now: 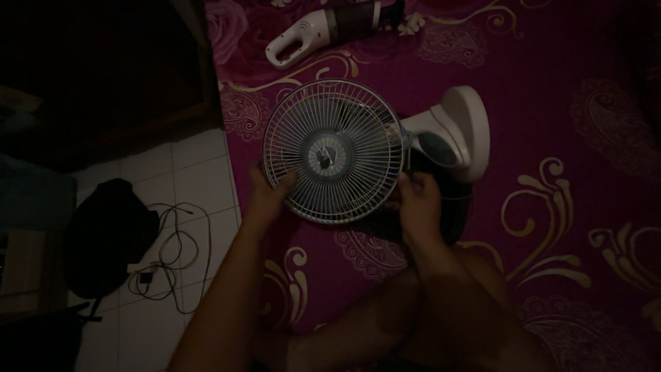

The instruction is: The person sits on the floor beside a bed and services a small desk fan. They remove the front grille, handle the fan blades, tighten the center hub cap by hand, reattach the grille ring, and finally set the reassembled fan down on a tray.

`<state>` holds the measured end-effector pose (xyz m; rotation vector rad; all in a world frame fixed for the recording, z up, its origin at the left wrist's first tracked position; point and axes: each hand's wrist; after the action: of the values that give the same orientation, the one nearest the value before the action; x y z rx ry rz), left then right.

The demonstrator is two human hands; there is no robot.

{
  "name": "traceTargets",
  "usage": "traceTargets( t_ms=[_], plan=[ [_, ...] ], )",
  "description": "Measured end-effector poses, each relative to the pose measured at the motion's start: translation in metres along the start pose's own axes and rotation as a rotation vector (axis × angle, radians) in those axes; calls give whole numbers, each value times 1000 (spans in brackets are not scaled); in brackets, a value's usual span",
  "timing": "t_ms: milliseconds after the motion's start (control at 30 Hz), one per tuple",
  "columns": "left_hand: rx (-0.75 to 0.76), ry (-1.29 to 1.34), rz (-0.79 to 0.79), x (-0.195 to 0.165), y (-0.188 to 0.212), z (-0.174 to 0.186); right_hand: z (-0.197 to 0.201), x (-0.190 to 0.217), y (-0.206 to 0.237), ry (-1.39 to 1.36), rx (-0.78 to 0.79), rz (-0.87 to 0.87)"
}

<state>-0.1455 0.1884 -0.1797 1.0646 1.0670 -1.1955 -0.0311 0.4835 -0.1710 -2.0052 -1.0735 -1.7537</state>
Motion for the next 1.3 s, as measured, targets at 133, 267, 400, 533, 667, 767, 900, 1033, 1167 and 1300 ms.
traceTargets(
  t_ms=[133,267,400,533,667,767,900,1033,1167,1300],
  plan=[
    [-29,55,-84,1,-5,-5,0,1,1,4,9,3],
    [6,63,-79,6,-13,-4,-1,6,2,18,-7,-35],
    [56,86,-125,12,-12,2,0,10,5,91,-19,-7],
    [73,90,-64,5,-6,5,1,10,5,76,-19,1],
    [78,40,-49,-16,5,5,2,7,4,-9,7,-38],
    [113,79,-64,-31,15,4,4,3,1,22,9,8],
    [118,49,-90,-41,19,4,7,-6,-6,133,-3,16],
    [127,-28,-162,-46,16,5,12,-7,-16,261,-55,216],
    [160,57,-129,-53,18,5,19,2,-21,376,-96,446],
    [176,19,-64,-64,23,7,23,16,-17,484,-134,441]
  ],
)
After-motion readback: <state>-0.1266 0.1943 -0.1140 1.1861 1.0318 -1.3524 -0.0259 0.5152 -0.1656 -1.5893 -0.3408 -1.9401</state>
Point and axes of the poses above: each hand's wrist, its own y-axis away from the middle knuckle, its own z-axis out of the back of the hand, x = y × z, and after that the axes turned 12 degrees about -x, right-handed
